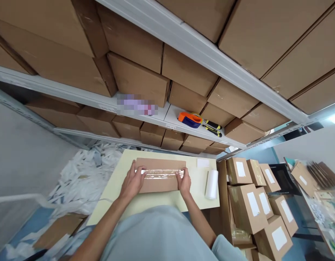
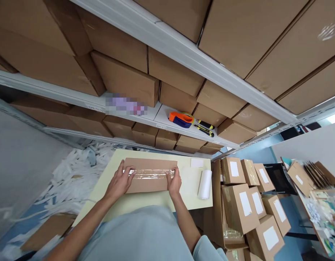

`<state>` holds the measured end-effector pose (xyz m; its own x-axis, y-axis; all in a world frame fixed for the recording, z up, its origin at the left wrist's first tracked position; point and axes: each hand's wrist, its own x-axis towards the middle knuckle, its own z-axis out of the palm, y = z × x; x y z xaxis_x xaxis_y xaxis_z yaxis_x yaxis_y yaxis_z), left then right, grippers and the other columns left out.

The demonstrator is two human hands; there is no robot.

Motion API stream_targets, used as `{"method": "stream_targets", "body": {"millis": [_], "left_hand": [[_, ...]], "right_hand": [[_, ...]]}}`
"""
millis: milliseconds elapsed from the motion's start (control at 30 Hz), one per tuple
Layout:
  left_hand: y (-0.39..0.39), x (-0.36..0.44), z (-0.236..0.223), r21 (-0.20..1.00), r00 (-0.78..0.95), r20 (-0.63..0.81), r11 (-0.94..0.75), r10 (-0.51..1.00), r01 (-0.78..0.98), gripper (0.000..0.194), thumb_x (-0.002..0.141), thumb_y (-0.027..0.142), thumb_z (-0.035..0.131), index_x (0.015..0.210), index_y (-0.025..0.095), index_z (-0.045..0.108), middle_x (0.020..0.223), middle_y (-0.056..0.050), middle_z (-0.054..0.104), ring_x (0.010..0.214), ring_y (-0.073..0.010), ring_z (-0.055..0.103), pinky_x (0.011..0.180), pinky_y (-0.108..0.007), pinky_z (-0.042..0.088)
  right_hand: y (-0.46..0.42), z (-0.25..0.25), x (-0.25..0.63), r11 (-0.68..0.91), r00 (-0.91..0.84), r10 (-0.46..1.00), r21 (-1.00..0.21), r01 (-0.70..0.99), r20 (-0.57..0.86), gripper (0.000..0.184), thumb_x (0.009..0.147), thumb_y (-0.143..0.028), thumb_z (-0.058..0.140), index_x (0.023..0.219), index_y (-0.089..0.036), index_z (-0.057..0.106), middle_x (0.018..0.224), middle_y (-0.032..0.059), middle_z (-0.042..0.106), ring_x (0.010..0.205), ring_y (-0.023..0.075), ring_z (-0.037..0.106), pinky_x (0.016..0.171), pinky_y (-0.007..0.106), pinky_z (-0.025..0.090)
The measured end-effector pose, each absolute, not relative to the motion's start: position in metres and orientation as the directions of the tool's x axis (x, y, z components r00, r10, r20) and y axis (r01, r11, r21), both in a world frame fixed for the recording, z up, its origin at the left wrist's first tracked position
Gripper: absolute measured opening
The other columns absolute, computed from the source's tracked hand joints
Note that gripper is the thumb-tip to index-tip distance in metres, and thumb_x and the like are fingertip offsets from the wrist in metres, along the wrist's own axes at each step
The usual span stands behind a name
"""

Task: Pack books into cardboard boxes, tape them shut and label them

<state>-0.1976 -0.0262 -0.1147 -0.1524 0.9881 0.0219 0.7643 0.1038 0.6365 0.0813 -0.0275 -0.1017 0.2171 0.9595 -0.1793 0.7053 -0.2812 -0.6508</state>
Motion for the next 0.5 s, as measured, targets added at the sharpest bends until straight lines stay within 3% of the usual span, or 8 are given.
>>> {"method": "stream_targets", "body": {"millis": [100, 200, 267, 367, 433, 500], "left_hand": [[-0.03, -0.192, -0.117, 0.572, -0.192, 0.056, 0.126, 0.98, 0.81, 0.034, 0.106, 0.031, 0.05, 0.125, 0.014, 0.073, 0.18, -0.029, 0.037, 0.167, -0.0535, 0.036, 0.128, -0.075, 0.039], [-0.021, -0.185, -0.107, 0.582, -0.197, 0.138, 0.082, 0.971, 0.809, 0.031, 0.101, 0.026, 0.055, 0.12, 0.015, 0.076, 0.179, -0.028, 0.041, 0.172, -0.0544, 0.022, 0.131, -0.084, 0.026], [0.003, -0.173, -0.085, 0.616, -0.163, 0.244, -0.024, 0.956, 0.787, 0.03, 0.099, 0.025, 0.056, 0.12, 0.019, 0.077, 0.175, -0.024, 0.049, 0.172, -0.051, 0.026, 0.132, -0.084, 0.024], [0.063, -0.143, -0.019, 0.649, -0.145, 0.419, -0.184, 0.896, 0.738, 0.03, 0.102, 0.026, 0.055, 0.121, 0.022, 0.077, 0.169, -0.021, 0.057, 0.17, -0.0478, 0.035, 0.134, -0.081, 0.025], [0.102, -0.12, 0.034, 0.653, -0.121, 0.508, -0.289, 0.853, 0.7, 0.032, 0.102, 0.024, 0.054, 0.125, 0.023, 0.076, 0.167, -0.018, 0.061, 0.168, -0.045, 0.039, 0.136, -0.077, 0.027], [0.128, -0.1, 0.08, 0.65, -0.108, 0.56, -0.356, 0.821, 0.671, 0.035, 0.102, 0.021, 0.054, 0.128, 0.023, 0.076, 0.161, -0.018, 0.065, 0.164, -0.0424, 0.045, 0.136, -0.073, 0.032]], "right_hand": [[-0.03, -0.104, 0.086, -0.168, 0.131, 0.986, -0.64, 0.75, -0.104, 0.034, 0.111, -0.054, 0.051, 0.131, -0.028, 0.061, 0.144, 0.012, 0.074, 0.126, 0.0315, 0.075, 0.096, 0.04, 0.06], [-0.004, -0.085, 0.099, 0.033, -0.017, 0.999, -0.553, 0.833, 0.034, 0.03, 0.111, -0.05, 0.056, 0.118, -0.023, 0.068, 0.165, 0.0233, 0.059, 0.158, 0.0389, 0.054, 0.119, 0.054, 0.051], [0.039, -0.05, 0.106, 0.182, -0.115, 0.98, -0.478, 0.859, 0.165, 0.027, 0.111, -0.046, 0.059, 0.113, -0.021, 0.071, 0.162, 0.0267, 0.06, 0.157, 0.0425, 0.053, 0.125, 0.065, 0.044], [0.125, 0.027, 0.104, 0.402, -0.233, 0.873, -0.363, 0.841, 0.429, 0.034, 0.113, -0.039, 0.052, 0.135, -0.018, 0.066, 0.157, 0.0254, 0.064, 0.147, 0.0378, 0.059, 0.126, 0.062, 0.044], [0.178, 0.077, 0.093, 0.427, -0.279, 0.85, -0.274, 0.862, 0.447, 0.041, 0.111, -0.031, 0.051, 0.146, -0.012, 0.061, 0.152, 0.0271, 0.065, 0.142, 0.036, 0.061, 0.125, 0.057, 0.045], [0.217, 0.111, 0.079, 0.354, -0.273, 0.903, -0.215, 0.91, 0.331, 0.043, 0.104, -0.021, 0.058, 0.146, -0.009, 0.061, 0.147, 0.0286, 0.068, 0.139, 0.0358, 0.063, 0.123, 0.053, 0.047]]}}
